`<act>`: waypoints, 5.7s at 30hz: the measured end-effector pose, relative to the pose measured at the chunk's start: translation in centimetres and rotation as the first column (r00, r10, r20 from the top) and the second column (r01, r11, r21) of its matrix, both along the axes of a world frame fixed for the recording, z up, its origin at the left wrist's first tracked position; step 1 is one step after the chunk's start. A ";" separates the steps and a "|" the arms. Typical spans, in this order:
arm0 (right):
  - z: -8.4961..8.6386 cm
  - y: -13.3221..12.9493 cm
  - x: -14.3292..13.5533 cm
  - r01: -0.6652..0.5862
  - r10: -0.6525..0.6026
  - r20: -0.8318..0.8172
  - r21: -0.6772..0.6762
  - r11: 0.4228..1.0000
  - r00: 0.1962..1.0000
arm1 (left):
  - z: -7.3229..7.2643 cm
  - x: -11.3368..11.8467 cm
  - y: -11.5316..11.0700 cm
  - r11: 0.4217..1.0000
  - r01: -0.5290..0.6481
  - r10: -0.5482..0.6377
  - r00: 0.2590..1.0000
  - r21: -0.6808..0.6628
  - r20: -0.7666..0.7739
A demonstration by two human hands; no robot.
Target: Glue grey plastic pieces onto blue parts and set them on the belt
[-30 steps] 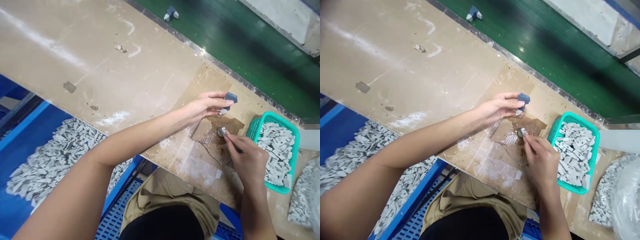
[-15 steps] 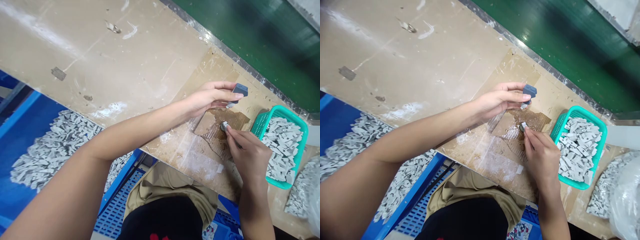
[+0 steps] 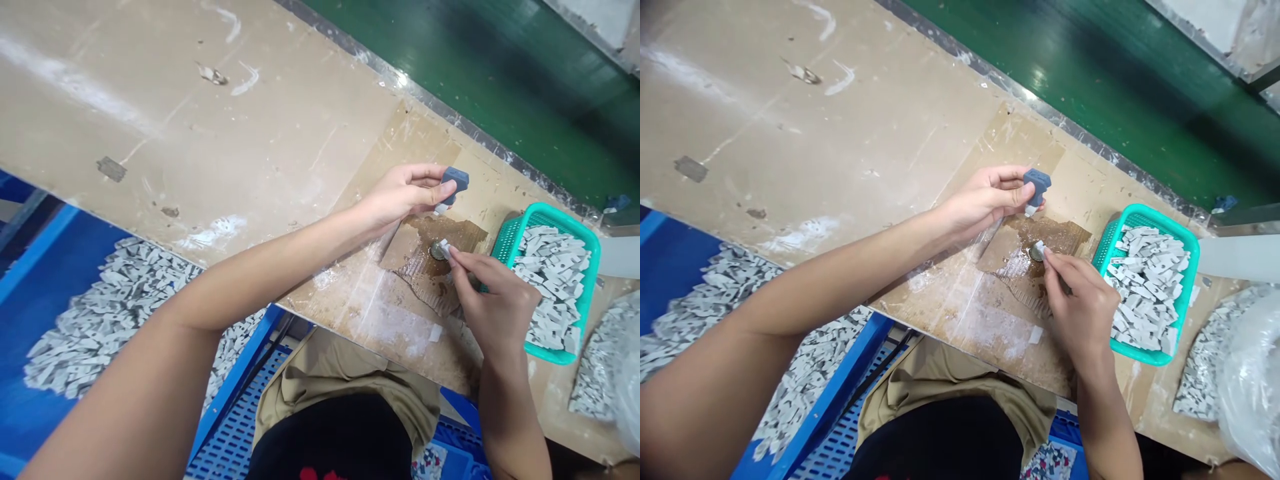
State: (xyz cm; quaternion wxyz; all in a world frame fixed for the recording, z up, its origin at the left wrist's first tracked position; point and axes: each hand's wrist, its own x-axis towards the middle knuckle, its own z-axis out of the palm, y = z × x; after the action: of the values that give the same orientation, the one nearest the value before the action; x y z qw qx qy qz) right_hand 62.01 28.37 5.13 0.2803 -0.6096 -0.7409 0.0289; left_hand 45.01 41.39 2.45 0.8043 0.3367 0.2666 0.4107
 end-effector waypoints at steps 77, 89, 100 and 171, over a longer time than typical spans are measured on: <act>-0.4 1.8 9.3 0.404 -0.403 0.078 -0.337 0.850 0.912 | 0.5 0.2 -2.8 0.971 0.024 -0.053 0.992 -0.240 -0.117; -2.1 3.8 8.2 0.408 -0.362 0.189 -0.407 0.817 0.913 | 1.5 0.9 4.3 0.722 0.038 0.486 0.683 0.691 -0.545; -0.8 3.8 7.4 0.366 -0.357 0.101 -0.406 0.837 0.929 | 0.2 6.7 18.8 0.737 0.155 0.642 0.142 0.658 -0.753; -0.2 0.7 0.8 -0.197 0.194 0.178 0.001 0.980 0.965 | -0.9 -0.1 -0.8 0.986 0.131 -0.120 0.987 0.103 -0.111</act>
State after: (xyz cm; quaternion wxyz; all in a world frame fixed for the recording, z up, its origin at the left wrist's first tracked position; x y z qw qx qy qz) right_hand 62.78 29.12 4.97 0.2150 -0.5309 -0.8197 -0.0048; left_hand 44.93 40.59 1.54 0.7939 0.4173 0.2635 0.3552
